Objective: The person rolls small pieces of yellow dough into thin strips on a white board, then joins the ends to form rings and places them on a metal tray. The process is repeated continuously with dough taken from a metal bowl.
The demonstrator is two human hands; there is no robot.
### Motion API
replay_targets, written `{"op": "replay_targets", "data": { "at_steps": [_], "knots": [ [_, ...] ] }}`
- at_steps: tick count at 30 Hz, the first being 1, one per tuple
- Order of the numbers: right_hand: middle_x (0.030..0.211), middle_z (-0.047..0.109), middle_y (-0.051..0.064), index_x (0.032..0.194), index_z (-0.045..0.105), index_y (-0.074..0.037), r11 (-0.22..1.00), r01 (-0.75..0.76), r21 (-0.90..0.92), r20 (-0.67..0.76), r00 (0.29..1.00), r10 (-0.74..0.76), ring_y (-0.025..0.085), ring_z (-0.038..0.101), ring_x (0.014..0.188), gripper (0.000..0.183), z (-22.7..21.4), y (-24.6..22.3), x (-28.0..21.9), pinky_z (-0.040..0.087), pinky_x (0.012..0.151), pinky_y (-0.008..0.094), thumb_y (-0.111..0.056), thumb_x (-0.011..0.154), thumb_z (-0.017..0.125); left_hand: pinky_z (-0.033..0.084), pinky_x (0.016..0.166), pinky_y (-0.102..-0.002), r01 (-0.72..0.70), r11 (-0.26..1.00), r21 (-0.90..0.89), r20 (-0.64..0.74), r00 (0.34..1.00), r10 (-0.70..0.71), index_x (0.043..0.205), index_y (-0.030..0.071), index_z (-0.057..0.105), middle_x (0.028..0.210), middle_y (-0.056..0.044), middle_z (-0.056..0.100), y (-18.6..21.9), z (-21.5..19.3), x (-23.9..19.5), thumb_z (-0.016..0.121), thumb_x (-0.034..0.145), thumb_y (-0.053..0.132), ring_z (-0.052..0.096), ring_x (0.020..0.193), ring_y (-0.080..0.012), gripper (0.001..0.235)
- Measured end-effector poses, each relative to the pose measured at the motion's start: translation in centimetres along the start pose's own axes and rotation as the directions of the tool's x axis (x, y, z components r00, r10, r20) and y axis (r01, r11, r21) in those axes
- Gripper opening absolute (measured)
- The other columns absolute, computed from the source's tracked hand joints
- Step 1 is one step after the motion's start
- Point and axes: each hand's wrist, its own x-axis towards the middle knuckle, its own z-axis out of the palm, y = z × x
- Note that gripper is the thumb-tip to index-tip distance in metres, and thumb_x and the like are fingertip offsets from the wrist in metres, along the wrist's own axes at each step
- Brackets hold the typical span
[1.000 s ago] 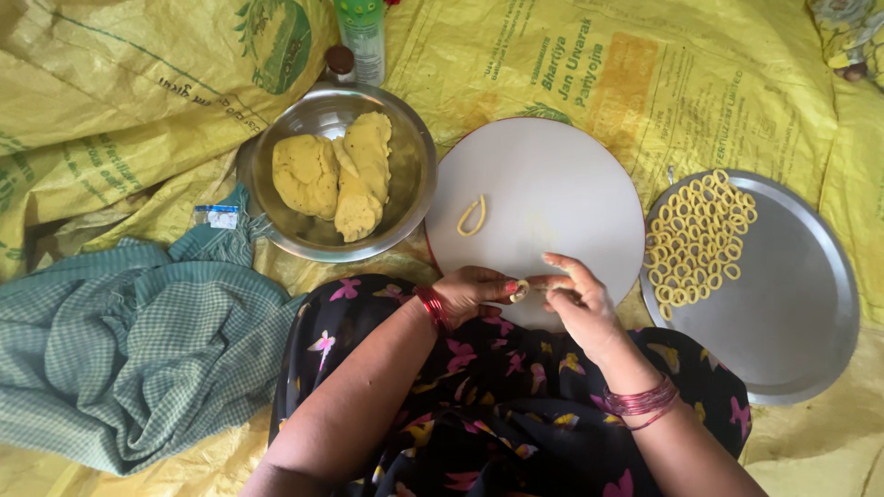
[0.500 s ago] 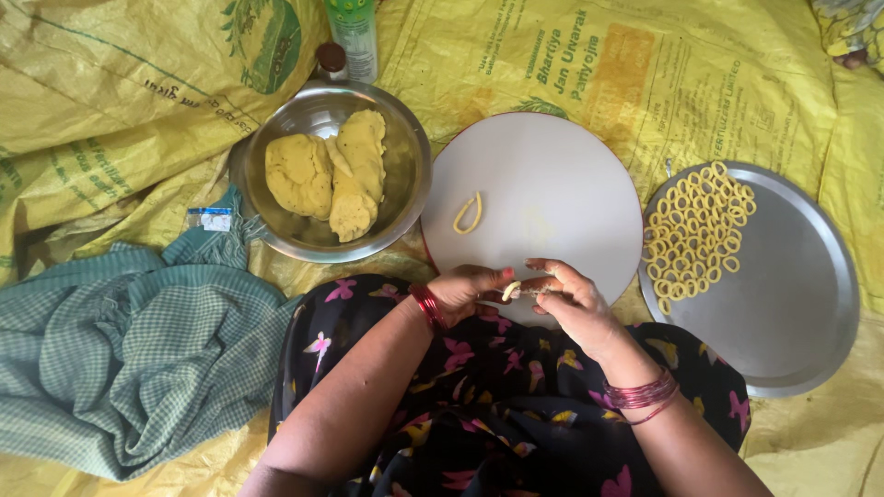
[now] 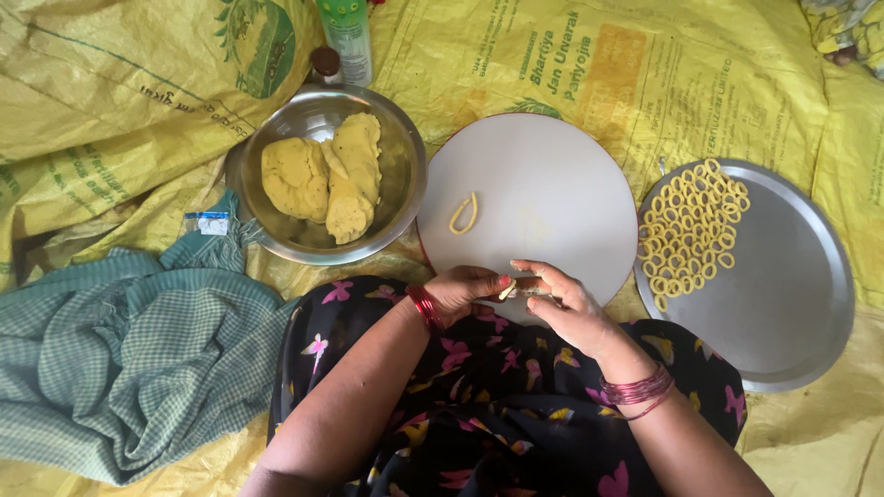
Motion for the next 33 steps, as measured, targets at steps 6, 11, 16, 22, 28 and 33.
{"op": "replay_targets", "data": {
  "at_steps": [6,11,16,22,28,33],
  "knots": [
    [0.108,0.071,0.001,0.126,0.066,-0.003,0.999,0.032,0.039,-0.011,0.999,-0.031,0.008,0.063,0.097,0.033,0.1,1.2,0.2,0.053,0.086,0.026,-0.007,0.093,0.068,0.056,0.086,-0.035,0.030,1.000,-0.009,-0.057,0.998,-0.031,0.114,0.004,0.070,0.111,-0.006,0.071,-0.4,-0.2,0.6,0.079,0.078,0.053,0.064,0.105,-0.0170,0.062],
    [0.095,0.069,-0.001,0.117,0.070,-0.002,0.996,-0.037,0.078,-0.056,0.998,0.041,0.006,0.058,0.081,0.025,0.3,2.3,0.5,0.053,0.074,0.024,-0.012,0.094,0.071,0.055,0.083,-0.034,0.017,0.998,-0.062,-0.090,0.996,-0.023,0.109,0.003,0.072,0.104,-0.006,0.073,-0.5,-0.3,0.8,0.083,0.080,0.045,0.067,0.096,-0.0162,0.052],
    [0.097,0.070,0.001,0.115,0.070,-0.002,0.964,-0.064,0.257,-0.015,0.997,0.070,0.008,0.062,0.085,0.022,0.1,2.3,0.4,0.054,0.074,0.026,-0.012,0.096,0.068,0.056,0.078,-0.034,0.014,0.987,-0.158,-0.120,0.992,-0.033,0.106,0.004,0.072,0.099,-0.006,0.072,-0.6,-0.4,1.0,0.084,0.083,0.039,0.067,0.089,-0.0165,0.044],
    [0.098,0.070,0.002,0.115,0.069,-0.002,0.928,-0.118,0.355,-0.026,0.990,0.136,0.010,0.065,0.088,0.020,0.0,2.2,0.4,0.056,0.077,0.028,-0.013,0.098,0.065,0.057,0.077,-0.033,0.010,0.989,-0.146,-0.139,0.990,-0.030,0.106,0.006,0.072,0.099,-0.005,0.073,-0.7,-0.4,1.0,0.083,0.082,0.036,0.069,0.089,-0.0167,0.040],
    [0.099,0.070,0.001,0.115,0.069,-0.004,0.933,-0.133,0.335,-0.018,0.989,0.148,0.010,0.066,0.090,0.020,0.0,2.6,0.5,0.056,0.078,0.028,-0.014,0.098,0.064,0.056,0.078,-0.031,-0.036,0.998,-0.055,-0.110,0.994,0.030,0.110,0.005,0.073,0.101,-0.004,0.073,-0.9,-0.4,0.8,0.084,0.081,0.035,0.068,0.090,-0.0133,0.043],
    [0.103,0.072,0.002,0.115,0.069,-0.005,0.929,-0.148,0.338,-0.042,0.984,0.172,0.011,0.067,0.091,0.020,0.0,3.0,0.7,0.056,0.079,0.029,-0.014,0.098,0.064,0.057,0.079,-0.033,0.001,0.998,-0.058,-0.107,0.994,-0.007,0.112,0.004,0.072,0.102,-0.004,0.071,-0.5,-0.2,0.8,0.083,0.083,0.041,0.068,0.091,-0.0143,0.049]
  ]
}}
